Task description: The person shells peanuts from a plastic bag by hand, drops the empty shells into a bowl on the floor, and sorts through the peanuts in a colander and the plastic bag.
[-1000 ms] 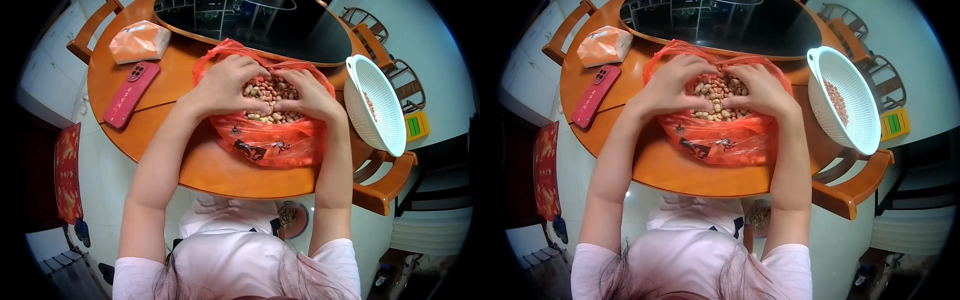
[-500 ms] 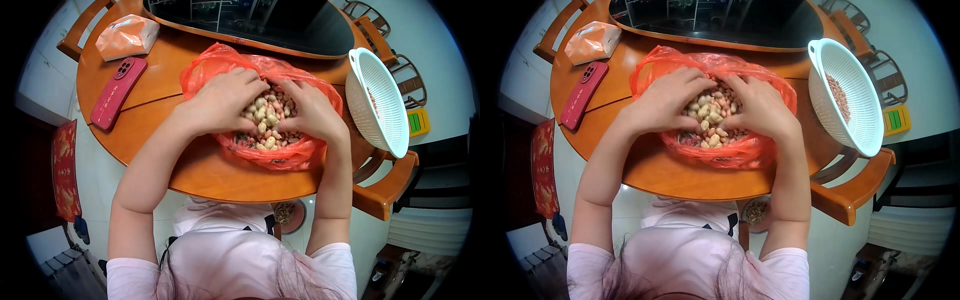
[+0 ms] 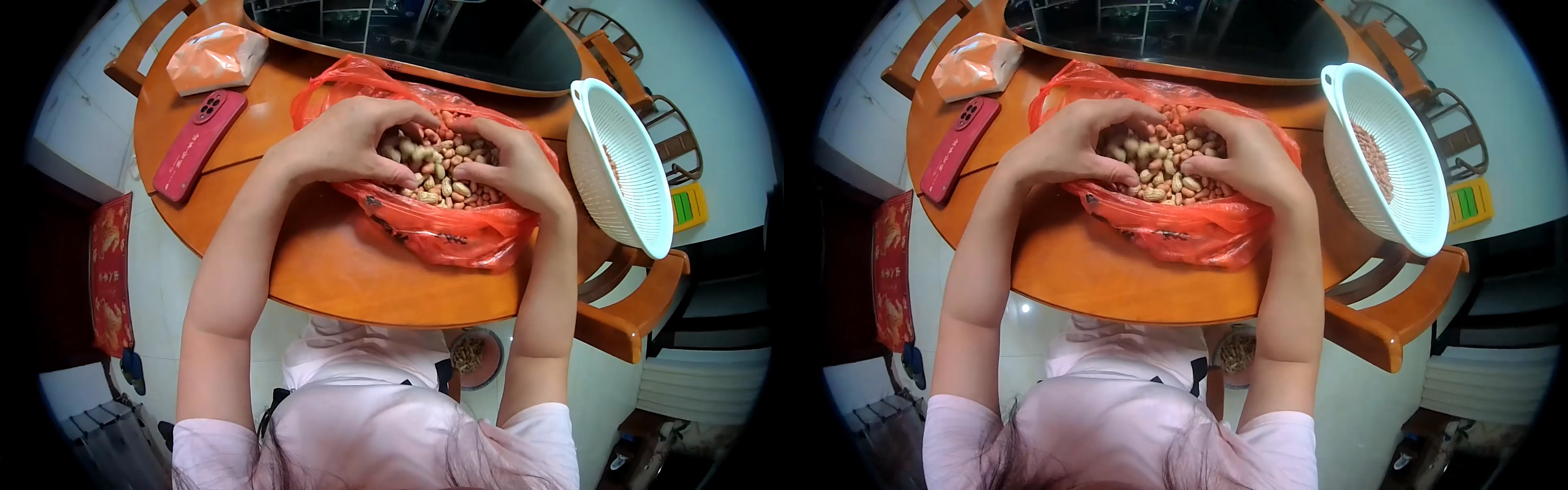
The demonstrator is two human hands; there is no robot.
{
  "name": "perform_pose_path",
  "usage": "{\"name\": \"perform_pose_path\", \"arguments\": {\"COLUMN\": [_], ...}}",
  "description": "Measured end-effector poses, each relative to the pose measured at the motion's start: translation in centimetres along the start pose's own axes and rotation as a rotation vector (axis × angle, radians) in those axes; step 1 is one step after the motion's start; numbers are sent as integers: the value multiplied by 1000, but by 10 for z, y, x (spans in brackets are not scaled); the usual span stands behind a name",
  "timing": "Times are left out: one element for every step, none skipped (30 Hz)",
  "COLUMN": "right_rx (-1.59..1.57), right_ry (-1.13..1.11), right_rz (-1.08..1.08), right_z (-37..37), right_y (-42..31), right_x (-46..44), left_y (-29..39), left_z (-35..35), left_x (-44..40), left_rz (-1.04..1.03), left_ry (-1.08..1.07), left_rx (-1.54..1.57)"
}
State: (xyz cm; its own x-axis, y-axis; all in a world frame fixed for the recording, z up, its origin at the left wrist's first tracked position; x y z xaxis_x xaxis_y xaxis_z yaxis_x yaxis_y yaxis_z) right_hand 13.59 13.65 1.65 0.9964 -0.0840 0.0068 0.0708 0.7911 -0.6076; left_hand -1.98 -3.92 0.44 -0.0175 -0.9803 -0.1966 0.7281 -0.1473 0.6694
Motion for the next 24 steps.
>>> {"name": "perform_pose_path", "arguments": {"right_rx": [-74,-148,-97,-73,-43,-13,8,28,49,138,227,315,317,339,363,387,387,376,365,352,225,98,-29,-67], "right_ry": [-21,-43,84,193,271,348,345,343,341,308,275,241,246,245,243,240,254,261,268,274,300,323,345,368], "right_rz": [-37,-75,1,27,39,52,69,86,103,114,124,132,87,73,59,48,77,96,114,132,147,162,176,200], "right_z": [3,3,2,2,1,0,-2,-5,-6,-7,-8,-10,-14,-16,-17,-17,-18,-18,-18,-18,-17,-17,-16,-15], "right_y": [-2,-3,0,3,5,6,7,7,6,2,-3,-7,-8,-8,-9,-9,-9,-8,-7,-7,-8,-9,-10,-12], "right_x": [1,2,2,0,-2,-3,-4,-5,-7,-7,-5,-4,-4,-4,-4,-4,-5,-6,-7,-8,-9,-10,-10,-10], "left_y": [3,5,4,2,-2,-6,-11,-16,-17,-17,-14,-12,-11,-10,-12,-15,-17,-16,-14,-12,-10,-5,-1,3], "left_z": [1,1,1,1,1,0,-1,-1,0,1,1,-1,-3,-4,-7,-11,-12,-12,-13,-13,-12,-10,-9,-8], "left_x": [1,2,2,1,0,-2,-2,-3,-4,-4,-4,-4,-5,-6,-7,-9,-10,-11,-11,-11,-11,-10,-10,-10], "left_rz": [3,6,23,33,42,51,85,92,98,105,159,156,152,146,73,0,-71,-85,-97,-109,-57,-43,-30,-19], "left_ry": [-29,-58,-74,-14,46,107,173,186,197,210,195,199,201,202,228,257,287,304,320,336,345,370,394,417], "left_rx": [72,145,208,264,320,375,294,215,135,54,36,65,94,124,70,16,-40,-54,-69,-83,-88,-99,-110,-120]}}
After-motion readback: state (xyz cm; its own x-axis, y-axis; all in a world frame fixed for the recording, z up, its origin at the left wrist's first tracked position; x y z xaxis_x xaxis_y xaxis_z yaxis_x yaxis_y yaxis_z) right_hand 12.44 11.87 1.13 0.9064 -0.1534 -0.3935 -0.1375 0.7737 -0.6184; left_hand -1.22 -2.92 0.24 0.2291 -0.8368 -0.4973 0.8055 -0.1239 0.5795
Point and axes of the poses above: each hand's wrist, its own x-axis away from the middle knuckle, its own z-axis out of the back of the hand, y = z × x, the point moved 1 cm from there along -x, towards the middle knuckle, and after that the axes turned 10 degrees about -y, right-handed, at the moved point
